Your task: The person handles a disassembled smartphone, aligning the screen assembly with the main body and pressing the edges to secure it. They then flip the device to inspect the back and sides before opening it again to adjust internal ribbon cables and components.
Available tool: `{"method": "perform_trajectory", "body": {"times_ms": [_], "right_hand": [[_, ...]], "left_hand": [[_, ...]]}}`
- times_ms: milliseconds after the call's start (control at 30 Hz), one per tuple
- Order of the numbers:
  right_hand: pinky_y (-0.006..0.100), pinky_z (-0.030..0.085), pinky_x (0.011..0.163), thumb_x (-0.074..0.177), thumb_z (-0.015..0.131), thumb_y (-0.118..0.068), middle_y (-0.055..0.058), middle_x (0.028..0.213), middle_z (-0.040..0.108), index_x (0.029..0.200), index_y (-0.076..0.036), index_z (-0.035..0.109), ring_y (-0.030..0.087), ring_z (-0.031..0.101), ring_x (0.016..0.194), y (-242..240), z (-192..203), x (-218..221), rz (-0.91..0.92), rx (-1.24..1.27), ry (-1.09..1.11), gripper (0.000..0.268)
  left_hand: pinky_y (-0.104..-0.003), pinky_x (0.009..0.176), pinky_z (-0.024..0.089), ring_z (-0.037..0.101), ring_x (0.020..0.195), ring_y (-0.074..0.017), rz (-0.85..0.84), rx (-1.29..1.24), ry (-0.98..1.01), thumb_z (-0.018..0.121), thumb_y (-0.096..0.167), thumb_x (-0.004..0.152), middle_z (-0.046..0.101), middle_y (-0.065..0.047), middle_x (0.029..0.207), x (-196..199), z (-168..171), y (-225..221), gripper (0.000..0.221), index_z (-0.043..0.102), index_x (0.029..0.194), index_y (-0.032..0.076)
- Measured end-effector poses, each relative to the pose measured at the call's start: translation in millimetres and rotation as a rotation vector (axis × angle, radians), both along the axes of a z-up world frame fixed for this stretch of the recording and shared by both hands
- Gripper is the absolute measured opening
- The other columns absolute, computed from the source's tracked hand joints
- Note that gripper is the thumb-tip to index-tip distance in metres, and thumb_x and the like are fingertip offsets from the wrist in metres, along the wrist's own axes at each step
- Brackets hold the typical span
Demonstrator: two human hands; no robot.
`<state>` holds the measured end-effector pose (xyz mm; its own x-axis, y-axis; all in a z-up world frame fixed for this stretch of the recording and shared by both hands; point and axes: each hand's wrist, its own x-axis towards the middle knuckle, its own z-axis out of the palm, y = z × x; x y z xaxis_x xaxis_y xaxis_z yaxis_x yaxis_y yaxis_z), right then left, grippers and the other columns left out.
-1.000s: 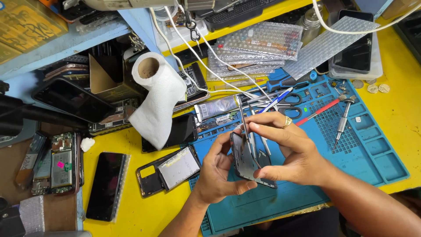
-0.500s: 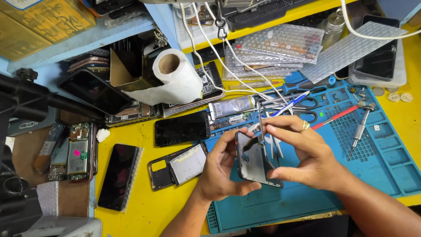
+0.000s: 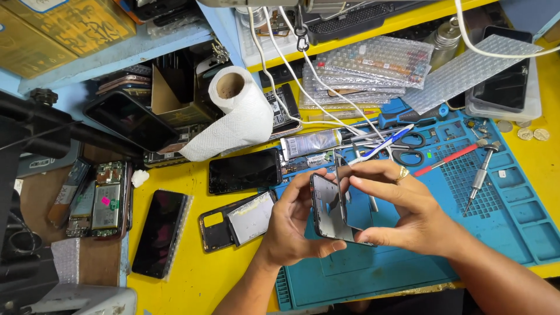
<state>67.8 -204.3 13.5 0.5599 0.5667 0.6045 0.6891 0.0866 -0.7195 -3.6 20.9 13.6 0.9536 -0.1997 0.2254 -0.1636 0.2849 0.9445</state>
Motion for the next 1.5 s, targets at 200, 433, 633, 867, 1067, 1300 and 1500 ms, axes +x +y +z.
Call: {"method": "perform_trajectory", "body": {"times_ms": [200,433,633,867,1067,1300,1500], "right_hand": [[0.044,0.051,0.115,0.079,0.086,-0.038,0.019,0.146,0.056,0.143,-0.016,0.056,0.032,0.06,0.136,-3,-18,-3,0.006,-0.1,0.04,0.075],[0.047,0.048,0.116,0.077,0.087,-0.036,0.017,0.15,0.053,0.143,-0.016,0.058,0.034,0.056,0.14,-2,-17,-4,0.02,-0.191,0.027,0.075],[0.046,0.048,0.117,0.078,0.087,-0.035,0.016,0.15,0.053,0.145,-0.018,0.056,0.032,0.056,0.14,-1,-17,-3,0.057,-0.195,0.024,0.075],[0.047,0.048,0.117,0.08,0.086,-0.035,0.018,0.152,0.051,0.146,-0.019,0.054,0.034,0.056,0.14,0,-14,-2,0.084,-0.19,0.001,0.075],[0.047,0.049,0.117,0.081,0.085,-0.035,0.017,0.151,0.05,0.147,-0.019,0.054,0.033,0.057,0.139,0,-13,-2,0.089,-0.191,-0.017,0.074],[0.046,0.048,0.114,0.078,0.087,-0.033,0.019,0.148,0.056,0.144,-0.014,0.057,0.034,0.059,0.137,-3,-16,2,0.144,-0.175,0.1,0.075],[0.048,0.044,0.117,0.079,0.086,-0.026,0.019,0.145,0.057,0.145,-0.01,0.055,0.032,0.056,0.136,-5,-22,2,0.238,-0.053,0.344,0.075]], "left_hand": [[-0.033,0.11,0.05,0.061,0.125,-0.0208,0.034,0.008,-0.013,0.092,0.022,0.074,0.058,-0.011,0.14,-1,-3,3,0.096,0.039,0.15,0.0],[-0.038,0.119,0.042,0.056,0.134,-0.0249,0.078,0.014,-0.027,0.091,0.022,0.074,0.058,-0.016,0.142,-3,-7,7,0.098,0.036,0.152,-0.001],[-0.045,0.126,0.039,0.049,0.146,-0.0323,0.034,-0.045,-0.063,0.089,0.02,0.077,0.049,-0.022,0.153,-4,6,9,0.091,0.038,0.15,0.003],[-0.043,0.125,0.04,0.051,0.145,-0.0315,0.033,-0.011,-0.093,0.088,0.023,0.079,0.05,-0.019,0.151,-5,11,10,0.089,0.039,0.15,0.003],[-0.044,0.126,0.041,0.051,0.146,-0.0316,0.022,0.005,-0.128,0.088,0.023,0.081,0.051,-0.016,0.151,-6,14,10,0.086,0.041,0.15,0.005],[-0.042,0.124,0.044,0.049,0.146,-0.0302,0.028,-0.006,-0.098,0.089,0.021,0.078,0.049,-0.018,0.153,-8,13,11,0.09,0.039,0.151,0.004],[-0.04,0.125,0.044,0.052,0.141,-0.0273,0.13,0.042,-0.183,0.089,0.025,0.077,0.048,-0.012,0.149,-10,8,13,0.089,0.042,0.15,0.005]]}}
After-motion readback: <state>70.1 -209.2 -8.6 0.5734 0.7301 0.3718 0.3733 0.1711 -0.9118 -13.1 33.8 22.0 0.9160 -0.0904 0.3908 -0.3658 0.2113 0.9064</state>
